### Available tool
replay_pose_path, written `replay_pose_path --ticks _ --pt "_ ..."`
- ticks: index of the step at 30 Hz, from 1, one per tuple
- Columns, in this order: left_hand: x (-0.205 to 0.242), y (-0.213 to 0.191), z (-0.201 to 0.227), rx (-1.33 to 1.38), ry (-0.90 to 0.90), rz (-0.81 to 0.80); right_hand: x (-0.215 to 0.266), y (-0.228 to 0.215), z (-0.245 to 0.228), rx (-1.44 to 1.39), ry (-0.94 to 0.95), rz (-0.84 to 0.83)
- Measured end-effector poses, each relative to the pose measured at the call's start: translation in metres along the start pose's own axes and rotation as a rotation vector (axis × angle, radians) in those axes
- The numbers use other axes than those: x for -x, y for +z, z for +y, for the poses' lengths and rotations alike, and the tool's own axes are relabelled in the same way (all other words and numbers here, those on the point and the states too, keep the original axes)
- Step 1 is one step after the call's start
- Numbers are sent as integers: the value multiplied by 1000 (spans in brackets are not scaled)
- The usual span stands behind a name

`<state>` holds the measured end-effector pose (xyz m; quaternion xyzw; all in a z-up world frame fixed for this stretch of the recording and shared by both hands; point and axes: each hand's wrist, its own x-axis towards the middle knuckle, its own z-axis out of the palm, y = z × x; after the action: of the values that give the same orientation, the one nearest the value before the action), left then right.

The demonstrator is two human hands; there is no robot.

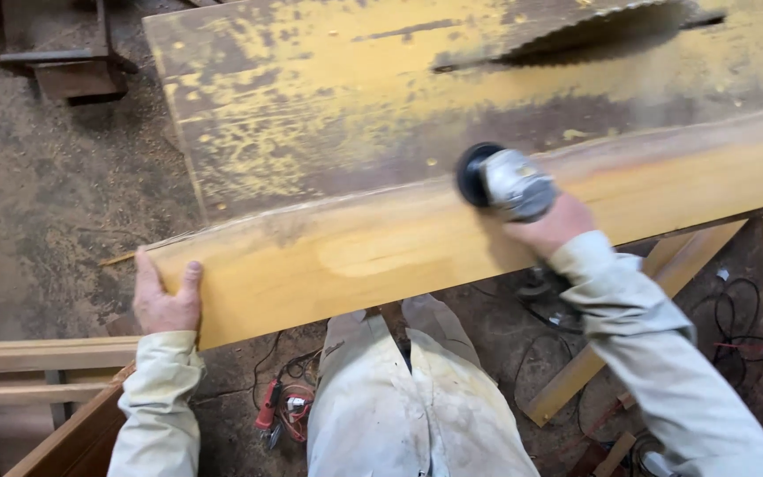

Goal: Sanding a long wooden board using a handheld power sander on a workbench.

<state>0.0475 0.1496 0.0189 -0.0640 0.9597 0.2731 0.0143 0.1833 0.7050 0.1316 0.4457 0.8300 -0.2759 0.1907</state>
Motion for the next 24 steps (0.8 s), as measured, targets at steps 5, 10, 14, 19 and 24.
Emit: replay_pose_path --ticks 5,10,14,19,24 --pt "2 -23 20 226 -47 -164 54 47 -120 166 -123 -204" --pt "-7 -17 -7 317 -76 -227 87 105 -185 320 -181 -319" --pt "-14 -8 -28 330 -116 -304 95 167 -204 391 -275 -364" --pt "-10 -15 -10 342 -102 -351 106 136 -221 389 -258 -376" --pt "0 -4 -7 347 -108 -230 71 87 -158 296 -172 -333"
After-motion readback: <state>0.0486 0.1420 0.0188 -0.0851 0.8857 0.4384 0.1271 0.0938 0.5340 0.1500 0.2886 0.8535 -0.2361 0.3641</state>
